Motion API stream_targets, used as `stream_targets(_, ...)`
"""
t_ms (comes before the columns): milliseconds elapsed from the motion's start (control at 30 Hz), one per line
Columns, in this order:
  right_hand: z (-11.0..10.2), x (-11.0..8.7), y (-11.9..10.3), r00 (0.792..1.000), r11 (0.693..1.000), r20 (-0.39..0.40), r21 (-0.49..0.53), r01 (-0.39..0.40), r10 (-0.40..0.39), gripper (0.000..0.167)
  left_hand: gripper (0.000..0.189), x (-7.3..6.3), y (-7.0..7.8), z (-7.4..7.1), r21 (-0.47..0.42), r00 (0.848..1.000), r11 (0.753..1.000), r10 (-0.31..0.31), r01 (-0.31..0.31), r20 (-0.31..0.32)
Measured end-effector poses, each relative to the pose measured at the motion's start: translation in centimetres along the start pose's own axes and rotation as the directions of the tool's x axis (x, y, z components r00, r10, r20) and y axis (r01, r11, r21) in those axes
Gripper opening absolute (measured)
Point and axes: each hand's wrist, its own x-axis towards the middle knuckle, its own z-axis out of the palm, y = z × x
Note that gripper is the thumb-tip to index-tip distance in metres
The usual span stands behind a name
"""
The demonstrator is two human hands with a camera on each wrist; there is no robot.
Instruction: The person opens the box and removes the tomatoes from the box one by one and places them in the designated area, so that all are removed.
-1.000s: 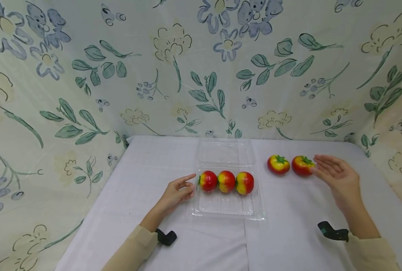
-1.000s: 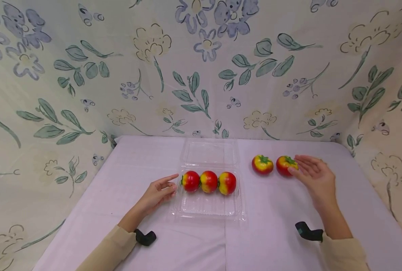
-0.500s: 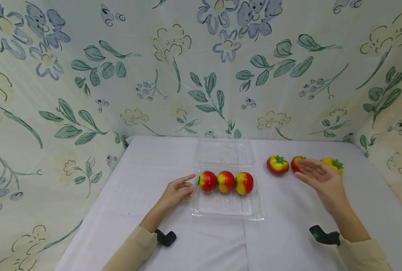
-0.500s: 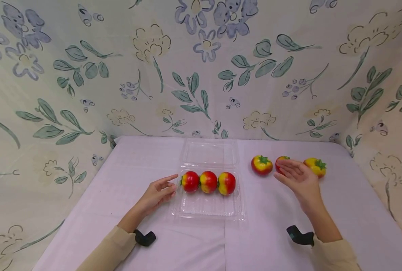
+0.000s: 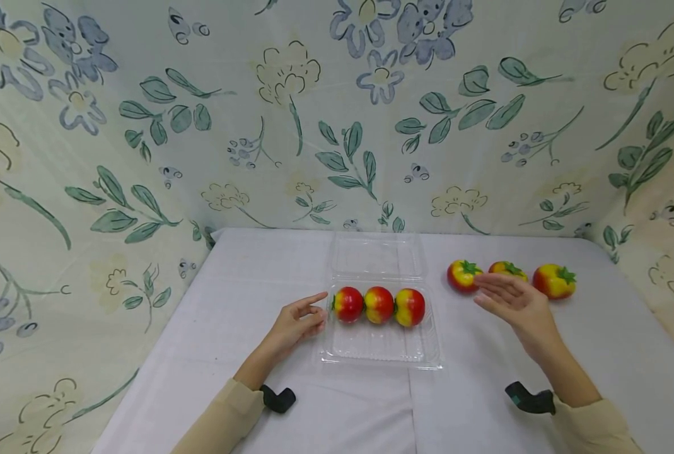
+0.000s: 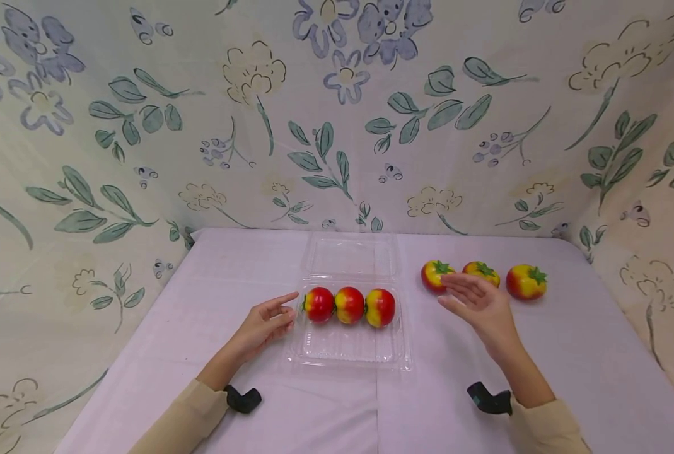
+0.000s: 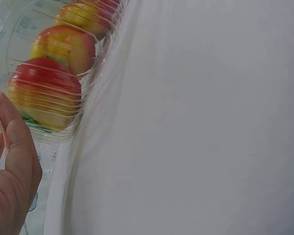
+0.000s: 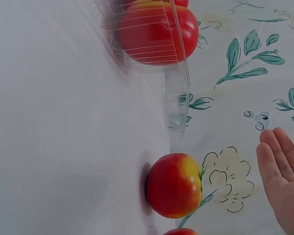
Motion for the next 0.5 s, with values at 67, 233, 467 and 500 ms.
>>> stream_targets(67,0.2,0.0,0.1,1.000,0.999,0.009,-0.047,0.003,-0.003,0.045,0.052,0.0,0.0,0.0,-0.001,1.000,1.000,-0.001,0.001,0.000)
stream_targets(233,0.9,0.1,0.3,0.999,0.987,0.043,-0.158,0.020,-0.013,0.046,0.052,0.0,0.0,0.0,-0.004,1.000,1.000,-0.003,0.003,0.004)
stream_targets(467,2.4,0.2,0.4,0.996,0.978,0.093,-0.205,0.029,-0.010,0.047,0.052,0.1,-0.1,0.0,-0.011,1.000,1.000,0.001,-0.001,0.007)
stream_targets(500,2.5,0.2,0.4,0.995,0.975,0.101,-0.220,0.038,-0.016,0.047,0.052,0.1,-0.1,0.0,-0.011,1.000,1.000,0.002,-0.002,0.007)
